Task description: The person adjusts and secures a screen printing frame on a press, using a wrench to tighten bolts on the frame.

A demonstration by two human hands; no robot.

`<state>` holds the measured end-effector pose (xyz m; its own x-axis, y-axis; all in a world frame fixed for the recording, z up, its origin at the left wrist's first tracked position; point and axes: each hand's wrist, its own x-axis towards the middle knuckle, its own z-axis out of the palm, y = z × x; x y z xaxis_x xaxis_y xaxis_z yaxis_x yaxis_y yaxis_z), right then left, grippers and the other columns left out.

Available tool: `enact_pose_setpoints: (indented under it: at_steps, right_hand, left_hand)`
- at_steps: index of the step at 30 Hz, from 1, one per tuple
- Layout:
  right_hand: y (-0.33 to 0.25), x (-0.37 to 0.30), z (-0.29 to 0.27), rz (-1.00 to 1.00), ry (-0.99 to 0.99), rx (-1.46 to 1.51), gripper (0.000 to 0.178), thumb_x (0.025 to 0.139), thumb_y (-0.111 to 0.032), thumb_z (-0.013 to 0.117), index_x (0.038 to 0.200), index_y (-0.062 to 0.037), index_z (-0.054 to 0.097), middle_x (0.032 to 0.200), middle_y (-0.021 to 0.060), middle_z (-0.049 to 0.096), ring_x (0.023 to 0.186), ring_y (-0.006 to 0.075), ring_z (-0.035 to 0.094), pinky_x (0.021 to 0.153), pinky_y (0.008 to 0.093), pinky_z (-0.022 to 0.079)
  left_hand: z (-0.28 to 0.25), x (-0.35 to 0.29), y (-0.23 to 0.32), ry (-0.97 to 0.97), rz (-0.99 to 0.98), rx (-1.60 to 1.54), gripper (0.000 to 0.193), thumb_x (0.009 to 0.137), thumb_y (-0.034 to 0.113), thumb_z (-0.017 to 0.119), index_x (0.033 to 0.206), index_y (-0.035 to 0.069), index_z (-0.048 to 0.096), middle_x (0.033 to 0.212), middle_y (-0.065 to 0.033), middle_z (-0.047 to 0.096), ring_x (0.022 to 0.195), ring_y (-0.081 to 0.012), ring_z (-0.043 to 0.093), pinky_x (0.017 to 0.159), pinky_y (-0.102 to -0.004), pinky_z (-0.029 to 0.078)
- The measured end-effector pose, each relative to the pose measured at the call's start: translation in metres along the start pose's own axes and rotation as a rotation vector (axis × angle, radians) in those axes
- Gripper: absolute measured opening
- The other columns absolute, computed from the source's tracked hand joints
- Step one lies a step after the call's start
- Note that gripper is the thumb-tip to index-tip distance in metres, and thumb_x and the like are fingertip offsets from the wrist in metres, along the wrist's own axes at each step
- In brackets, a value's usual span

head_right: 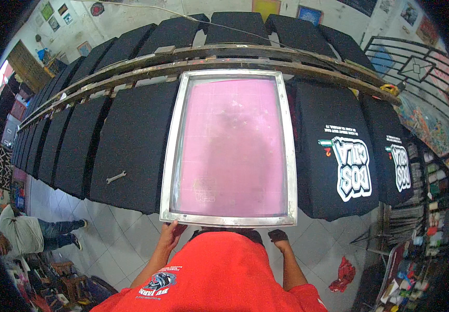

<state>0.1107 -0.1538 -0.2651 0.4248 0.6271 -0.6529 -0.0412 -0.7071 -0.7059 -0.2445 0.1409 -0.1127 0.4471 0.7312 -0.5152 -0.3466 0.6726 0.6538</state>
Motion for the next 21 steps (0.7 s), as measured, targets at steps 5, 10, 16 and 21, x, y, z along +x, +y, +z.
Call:
enact_pose_setpoints:
  at_steps: [5, 10, 16, 21]
  right_hand:
    - [0.028, 0.01, -0.01, -0.298, 0.03, -0.222, 0.025, 0.074, -0.007, 0.056, 0.096, -0.0088, 0.068, 0.09, 0.0114, 0.064, 0.08, 0.0245, 0.062, 0.063, 0.0344, 0.053]
    - [0.034, 0.016, -0.014, -0.2, 0.006, -0.205, 0.024, 0.072, -0.009, 0.057, 0.094, -0.0081, 0.067, 0.091, 0.0108, 0.064, 0.082, 0.0247, 0.061, 0.064, 0.0366, 0.053]
    - [0.047, 0.008, -0.015, -0.152, 0.064, -0.175, 0.019, 0.076, -0.009, 0.057, 0.093, -0.0055, 0.065, 0.085, 0.0094, 0.065, 0.072, 0.0197, 0.061, 0.056, 0.0333, 0.049]
    - [-0.008, -0.049, 0.001, 0.125, 0.095, -0.048, 0.019, 0.081, -0.015, 0.056, 0.093, -0.0026, 0.064, 0.076, 0.008, 0.063, 0.059, 0.016, 0.059, 0.052, 0.0292, 0.044]
  left_hand:
    - [0.005, 0.001, 0.0, -0.003, 0.03, -0.01, 0.055, 0.082, 0.011, 0.067, 0.128, 0.005, 0.038, 0.119, -0.0099, 0.052, 0.11, -0.0254, 0.054, 0.097, -0.043, 0.043]
    - [0.009, -0.002, 0.006, 0.001, -0.004, -0.001, 0.052, 0.084, 0.008, 0.063, 0.128, 0.004, 0.037, 0.123, -0.0114, 0.05, 0.112, -0.0256, 0.053, 0.096, -0.0421, 0.044]
    - [-0.023, -0.014, 0.015, -0.107, -0.241, 0.032, 0.053, 0.093, 0.041, 0.048, 0.132, 0.008, 0.034, 0.122, -0.0129, 0.051, 0.108, -0.0249, 0.056, 0.091, -0.0388, 0.046]
    - [-0.068, -0.021, 0.029, -0.104, -0.339, 0.202, 0.047, 0.094, 0.046, 0.044, 0.122, 0.008, 0.046, 0.114, -0.0114, 0.055, 0.102, -0.0204, 0.058, 0.084, -0.0341, 0.048]
